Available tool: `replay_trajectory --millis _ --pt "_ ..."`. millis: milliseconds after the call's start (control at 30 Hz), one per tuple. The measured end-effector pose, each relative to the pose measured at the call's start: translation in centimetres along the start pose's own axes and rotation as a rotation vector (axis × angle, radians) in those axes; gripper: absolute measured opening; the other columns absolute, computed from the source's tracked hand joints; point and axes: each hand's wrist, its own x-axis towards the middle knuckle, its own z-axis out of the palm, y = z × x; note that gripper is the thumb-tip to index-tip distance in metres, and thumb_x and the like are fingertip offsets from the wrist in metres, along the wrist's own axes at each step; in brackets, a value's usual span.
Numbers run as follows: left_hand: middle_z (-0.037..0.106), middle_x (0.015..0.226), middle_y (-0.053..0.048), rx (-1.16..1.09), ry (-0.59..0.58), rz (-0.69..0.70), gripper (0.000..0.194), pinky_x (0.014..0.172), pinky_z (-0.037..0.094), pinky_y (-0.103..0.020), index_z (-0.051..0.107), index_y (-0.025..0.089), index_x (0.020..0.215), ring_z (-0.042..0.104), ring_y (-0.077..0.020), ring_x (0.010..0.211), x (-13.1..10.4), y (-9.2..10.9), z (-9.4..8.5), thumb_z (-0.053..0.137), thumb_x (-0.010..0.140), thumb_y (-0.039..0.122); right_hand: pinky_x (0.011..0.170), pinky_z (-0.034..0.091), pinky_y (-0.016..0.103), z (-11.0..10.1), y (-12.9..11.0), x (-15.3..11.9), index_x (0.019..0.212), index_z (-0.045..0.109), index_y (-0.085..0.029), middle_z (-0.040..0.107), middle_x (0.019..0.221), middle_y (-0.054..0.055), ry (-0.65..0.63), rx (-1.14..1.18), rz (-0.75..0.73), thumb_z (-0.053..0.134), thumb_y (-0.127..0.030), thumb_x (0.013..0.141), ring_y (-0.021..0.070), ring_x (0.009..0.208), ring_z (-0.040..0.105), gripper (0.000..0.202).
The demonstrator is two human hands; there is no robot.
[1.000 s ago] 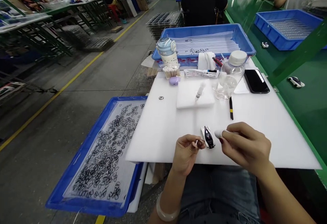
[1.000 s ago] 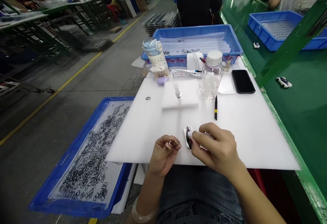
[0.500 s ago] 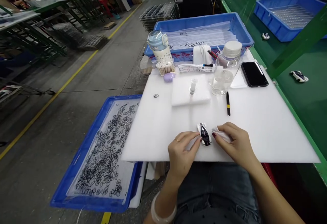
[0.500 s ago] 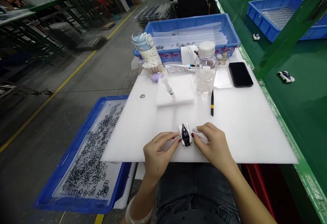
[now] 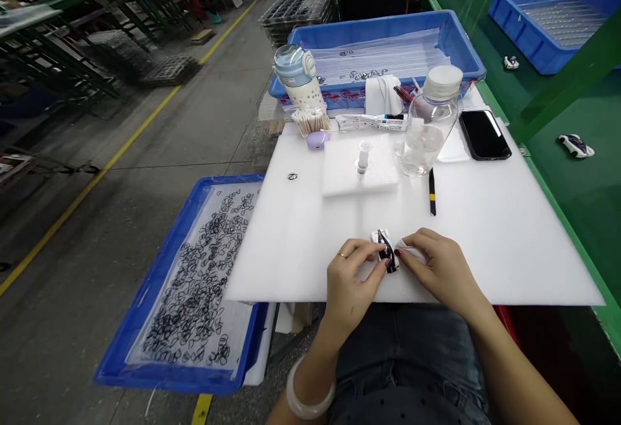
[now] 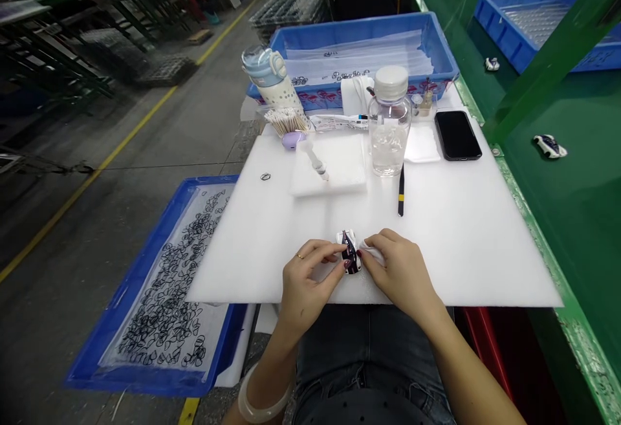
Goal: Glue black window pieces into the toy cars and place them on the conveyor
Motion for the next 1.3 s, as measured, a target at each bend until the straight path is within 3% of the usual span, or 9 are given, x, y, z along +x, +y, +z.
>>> replay_trajectory --millis 267,533,600,700,767,833,933,1133,1300 --pt "0.066 0.121 -0.008 0.031 -0.037 -0.054 0.022 0.092 0.055 -0.038 0.073 0.023 0.098 0.065 -0.0253 0.112 0.2 -0.4 -0.3 0.067 0.082 0.009 0.054 0.042 0.024 0.0 -0.2 0.1 0.085 0.069 -0.019 0.065 0.077 0.002 -0.005 -0.026 -0.003 0.06 -0.029 0.093 0.0134 0.062 0.061 0.016" --pt "0.067 0.119 -0.008 0.069 -0.093 -0.075 0.021 0.08 0.059 -0.035 0.072 0.023 0.096 0.065 -0.0258 0.109 0.7 -0.2 -0.8 0.067 0.081 0.01 0.049 0.035 0.023 0.7 -0.1 -0.6 0.081 0.063 -0.017 0.061 0.073 0.002 0.048 -0.154 -0.085 0.056 -0.031 0.095 0.0107 0.054 0.052 0.021" --pt "0.063 0.13 -0.008 0.078 -0.212 -0.035 0.031 0.089 0.057 -0.041 0.07 0.027 0.11 0.059 -0.029 0.12 1.4 -0.3 -1.6 0.069 0.082 0.014 0.05 0.038 0.023 0.4 0.0 -0.7 0.084 0.064 -0.017 0.061 0.074 0.001 0.03 -0.086 -0.105 0.054 -0.028 0.096 0.0103 0.055 0.052 0.019" --pt "0.045 0.153 -0.006 0.071 -0.497 0.104 0.063 0.112 0.042 -0.05 0.054 0.035 0.139 0.04 -0.0311 0.141 2.6 -0.8 -2.6 0.072 0.082 0.014 0.054 0.044 0.023 0.0 0.3 -1.1 0.093 0.065 -0.018 0.061 0.075 0.001 0.112 0.055 -0.131 0.052 -0.021 0.097 0.0109 0.061 0.056 0.014" --pt "0.047 0.151 -0.005 0.064 -0.575 0.157 0.062 0.114 0.038 -0.049 0.055 0.035 0.138 0.042 -0.0298 0.14 3.2 -1.1 -2.8 0.072 0.083 0.013 0.053 0.045 0.023 0.1 0.3 -1.6 0.098 0.064 -0.017 0.062 0.078 0.003 0.212 0.055 -0.166 0.053 -0.017 0.096 0.0109 0.061 0.057 0.011" --pt "0.061 0.131 -0.006 0.069 -0.495 0.148 0.045 0.107 0.045 -0.046 0.066 0.031 0.123 0.054 -0.0282 0.124 3.3 -1.5 -2.5 0.075 0.082 0.017 0.053 0.046 0.022 0.4 0.3 -2.2 0.102 0.064 -0.017 0.065 0.085 0.005 0.252 -0.006 -0.217 0.054 -0.014 0.095 0.0107 0.062 0.058 0.012" --pt "0.066 0.106 -0.006 0.074 -0.342 0.127 0.028 0.094 0.051 -0.042 0.071 0.026 0.109 0.06 -0.0256 0.106 3.0 -1.7 -1.9 0.076 0.082 0.022 0.056 0.049 0.023 1.0 0.1 -2.8 0.104 0.065 -0.018 0.067 0.089 0.006 0.257 -0.101 -0.275 0.054 -0.012 0.094 0.0124 0.067 0.062 0.016" --pt "0.065 0.101 -0.005 0.043 -0.32 0.12 0.022 0.088 0.051 -0.039 0.071 0.025 0.107 0.06 -0.0241 0.101 2.6 -1.4 -2.0 0.073 0.085 0.024 0.051 0.047 0.022 1.0 -0.1 -2.5 0.103 0.066 -0.018 0.067 0.087 0.005 0.223 -0.095 -0.225 0.054 -0.017 0.096 0.0098 0.059 0.057 0.014" --pt "0.065 0.1 -0.005 0.043 -0.299 0.1 0.02 0.089 0.051 -0.04 0.071 0.025 0.104 0.059 -0.0238 0.101 2.6 -1.3 -1.8 0.072 0.084 0.02 0.057 0.049 0.024 1.1 -0.1 -2.2 0.104 0.066 -0.018 0.067 0.091 0.006 0.166 -0.171 -0.216 0.054 -0.018 0.096 0.0127 0.069 0.063 0.015"
